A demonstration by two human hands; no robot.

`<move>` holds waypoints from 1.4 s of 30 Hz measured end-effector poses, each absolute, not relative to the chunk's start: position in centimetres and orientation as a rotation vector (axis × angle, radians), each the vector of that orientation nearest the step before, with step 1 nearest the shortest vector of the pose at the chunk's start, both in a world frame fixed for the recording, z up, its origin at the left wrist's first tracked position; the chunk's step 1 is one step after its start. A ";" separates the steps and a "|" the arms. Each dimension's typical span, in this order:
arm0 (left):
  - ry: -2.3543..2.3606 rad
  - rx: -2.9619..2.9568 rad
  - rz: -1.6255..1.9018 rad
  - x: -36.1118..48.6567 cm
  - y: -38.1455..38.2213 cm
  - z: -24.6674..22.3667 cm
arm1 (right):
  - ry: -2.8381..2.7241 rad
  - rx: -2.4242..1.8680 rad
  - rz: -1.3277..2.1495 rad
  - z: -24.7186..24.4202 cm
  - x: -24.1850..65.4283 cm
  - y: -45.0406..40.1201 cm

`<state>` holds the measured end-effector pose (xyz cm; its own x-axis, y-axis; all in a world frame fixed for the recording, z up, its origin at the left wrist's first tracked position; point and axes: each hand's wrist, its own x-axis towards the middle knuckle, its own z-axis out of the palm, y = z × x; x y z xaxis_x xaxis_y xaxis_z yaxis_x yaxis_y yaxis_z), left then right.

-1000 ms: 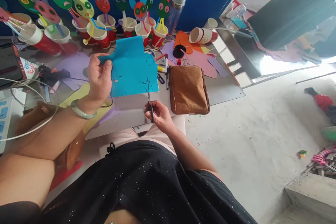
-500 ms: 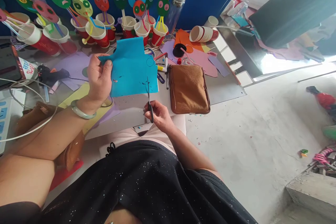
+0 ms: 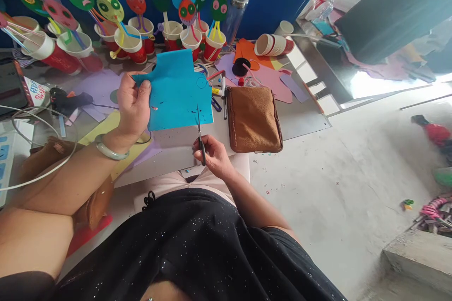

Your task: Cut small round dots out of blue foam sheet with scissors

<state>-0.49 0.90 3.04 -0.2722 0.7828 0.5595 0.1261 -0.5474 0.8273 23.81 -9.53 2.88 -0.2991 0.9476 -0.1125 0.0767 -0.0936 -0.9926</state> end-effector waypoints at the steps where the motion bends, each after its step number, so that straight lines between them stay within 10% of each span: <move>1: 1.119 1.517 1.873 -0.4 0.9 3.0 | -1.433 -1.172 1.485 3.0 23.8 -9.5; 42: 1.182 1.539 1.887 -0.5 1.0 2.8 | -1.340 -1.153 1.448 2.5 23.0 -9.5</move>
